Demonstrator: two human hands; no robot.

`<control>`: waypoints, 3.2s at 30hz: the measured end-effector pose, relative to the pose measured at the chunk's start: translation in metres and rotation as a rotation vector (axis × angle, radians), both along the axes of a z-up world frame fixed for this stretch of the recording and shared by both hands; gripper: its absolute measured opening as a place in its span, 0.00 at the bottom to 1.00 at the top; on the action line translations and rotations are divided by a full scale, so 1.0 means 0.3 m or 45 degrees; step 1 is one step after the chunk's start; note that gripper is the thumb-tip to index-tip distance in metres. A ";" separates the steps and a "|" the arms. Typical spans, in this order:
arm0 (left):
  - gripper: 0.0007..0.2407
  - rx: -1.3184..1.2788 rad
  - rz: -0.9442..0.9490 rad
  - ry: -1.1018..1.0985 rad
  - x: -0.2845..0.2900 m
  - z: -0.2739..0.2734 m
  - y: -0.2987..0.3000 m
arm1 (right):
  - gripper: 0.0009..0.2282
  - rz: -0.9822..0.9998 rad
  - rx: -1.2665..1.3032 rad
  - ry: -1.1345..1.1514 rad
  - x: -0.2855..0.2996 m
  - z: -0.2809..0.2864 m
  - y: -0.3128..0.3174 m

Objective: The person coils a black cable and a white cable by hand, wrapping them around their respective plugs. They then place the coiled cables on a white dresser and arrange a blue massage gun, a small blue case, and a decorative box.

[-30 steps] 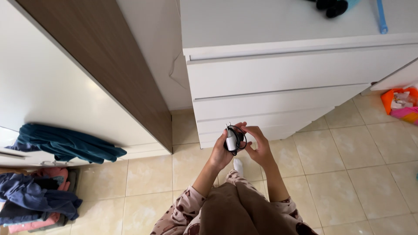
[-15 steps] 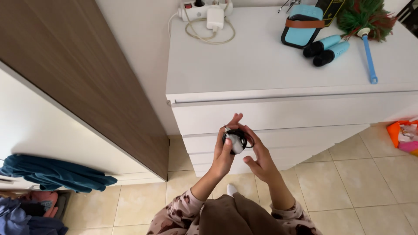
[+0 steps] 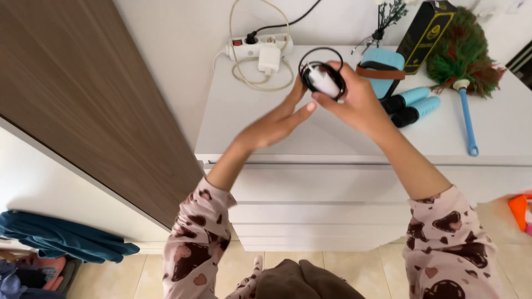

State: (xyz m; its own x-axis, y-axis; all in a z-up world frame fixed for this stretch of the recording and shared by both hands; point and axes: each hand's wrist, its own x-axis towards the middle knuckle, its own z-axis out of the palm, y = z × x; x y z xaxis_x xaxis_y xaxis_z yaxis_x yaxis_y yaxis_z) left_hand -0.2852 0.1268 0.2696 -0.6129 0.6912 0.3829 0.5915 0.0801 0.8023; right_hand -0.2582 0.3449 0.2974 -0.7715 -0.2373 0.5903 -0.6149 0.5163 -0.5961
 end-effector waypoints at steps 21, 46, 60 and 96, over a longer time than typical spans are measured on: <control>0.41 -0.696 1.016 0.396 -0.761 -0.181 -0.012 | 0.26 -0.412 0.577 -0.063 -0.665 -0.184 0.014; 0.24 0.785 1.090 -0.170 -0.827 -0.100 -0.342 | 0.29 -0.157 0.645 -0.104 -0.772 -0.171 0.024; 0.26 1.299 0.464 -0.471 -0.571 0.097 -0.332 | 0.21 -0.282 0.810 0.064 -0.741 -0.231 0.044; 0.33 1.002 -0.118 -1.080 0.732 -0.801 -0.755 | 0.09 0.386 -0.121 -0.562 0.643 -0.984 -0.730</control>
State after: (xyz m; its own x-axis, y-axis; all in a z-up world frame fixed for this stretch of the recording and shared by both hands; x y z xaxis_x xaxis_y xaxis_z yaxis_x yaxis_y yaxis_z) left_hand -0.0657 -0.0996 0.0292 -0.8382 0.5002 0.2175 -0.1824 -0.6329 0.7525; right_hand -0.0652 0.1260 0.0024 -0.8563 -0.4490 0.2552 -0.4083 0.2858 -0.8670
